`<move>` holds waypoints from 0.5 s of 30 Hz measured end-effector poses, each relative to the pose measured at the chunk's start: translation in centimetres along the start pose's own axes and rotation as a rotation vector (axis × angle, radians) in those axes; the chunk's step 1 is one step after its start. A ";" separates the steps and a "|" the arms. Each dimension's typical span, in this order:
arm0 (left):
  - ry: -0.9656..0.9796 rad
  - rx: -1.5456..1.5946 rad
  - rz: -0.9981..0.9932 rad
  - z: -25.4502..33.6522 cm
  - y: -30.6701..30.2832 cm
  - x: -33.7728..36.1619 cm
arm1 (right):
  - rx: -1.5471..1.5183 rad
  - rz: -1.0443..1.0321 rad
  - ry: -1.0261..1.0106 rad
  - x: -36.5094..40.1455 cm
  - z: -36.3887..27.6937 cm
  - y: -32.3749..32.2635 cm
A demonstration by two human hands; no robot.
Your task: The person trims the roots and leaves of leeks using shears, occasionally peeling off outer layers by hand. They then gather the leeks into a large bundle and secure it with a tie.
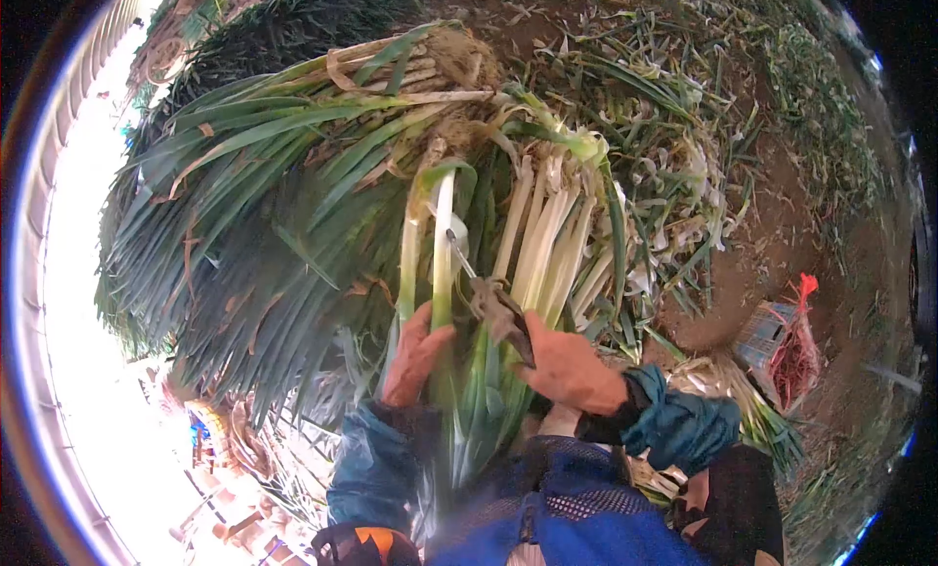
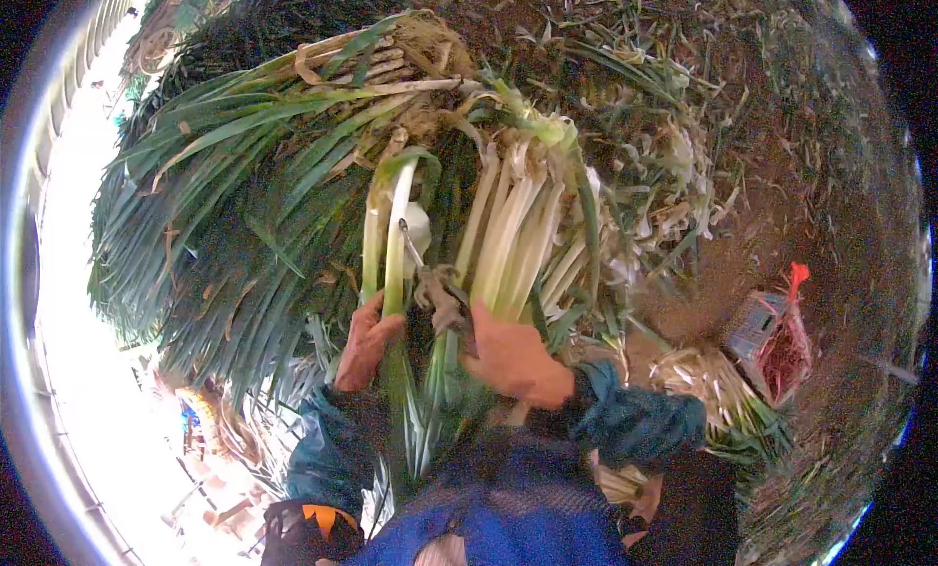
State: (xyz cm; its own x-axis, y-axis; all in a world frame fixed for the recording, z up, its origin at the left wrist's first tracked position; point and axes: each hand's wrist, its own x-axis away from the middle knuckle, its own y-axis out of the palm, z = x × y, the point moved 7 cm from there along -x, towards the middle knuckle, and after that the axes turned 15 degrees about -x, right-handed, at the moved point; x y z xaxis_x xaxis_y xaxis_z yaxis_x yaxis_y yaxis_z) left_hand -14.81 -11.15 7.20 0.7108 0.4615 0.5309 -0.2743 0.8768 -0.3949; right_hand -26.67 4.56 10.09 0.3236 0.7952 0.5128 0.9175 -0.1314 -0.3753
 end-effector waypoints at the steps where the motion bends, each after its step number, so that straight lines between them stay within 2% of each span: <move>1: 0.033 -0.020 0.026 0.1 0.3 -0.7 | -0.018 0.019 0.010 0.7 0.1 -0.3; 3: 0.151 -0.178 0.064 3.1 1.4 -1.0 | -0.066 0.082 0.070 0.6 1.3 -1.4; 8: 0.196 -0.427 0.039 -4.2 8.1 -0.8 | 0.055 0.219 0.119 -2.0 7.2 -2.4; 11: 0.174 -0.508 0.022 -4.4 9.7 -0.3 | 0.110 0.212 0.155 -1.8 8.1 -4.1; 15: 0.212 -0.486 0.043 -2.2 9.6 0.1 | 0.123 0.270 0.081 -3.8 8.8 -5.2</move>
State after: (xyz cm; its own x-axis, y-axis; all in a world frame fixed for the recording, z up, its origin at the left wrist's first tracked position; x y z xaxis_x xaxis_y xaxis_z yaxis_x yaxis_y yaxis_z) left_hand -15.93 -2.97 1.80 0.8348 0.4142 0.3627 -0.0105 0.6706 -0.7417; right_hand -34.67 7.43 3.34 0.5740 0.6905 0.4401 0.7625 -0.2548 -0.5947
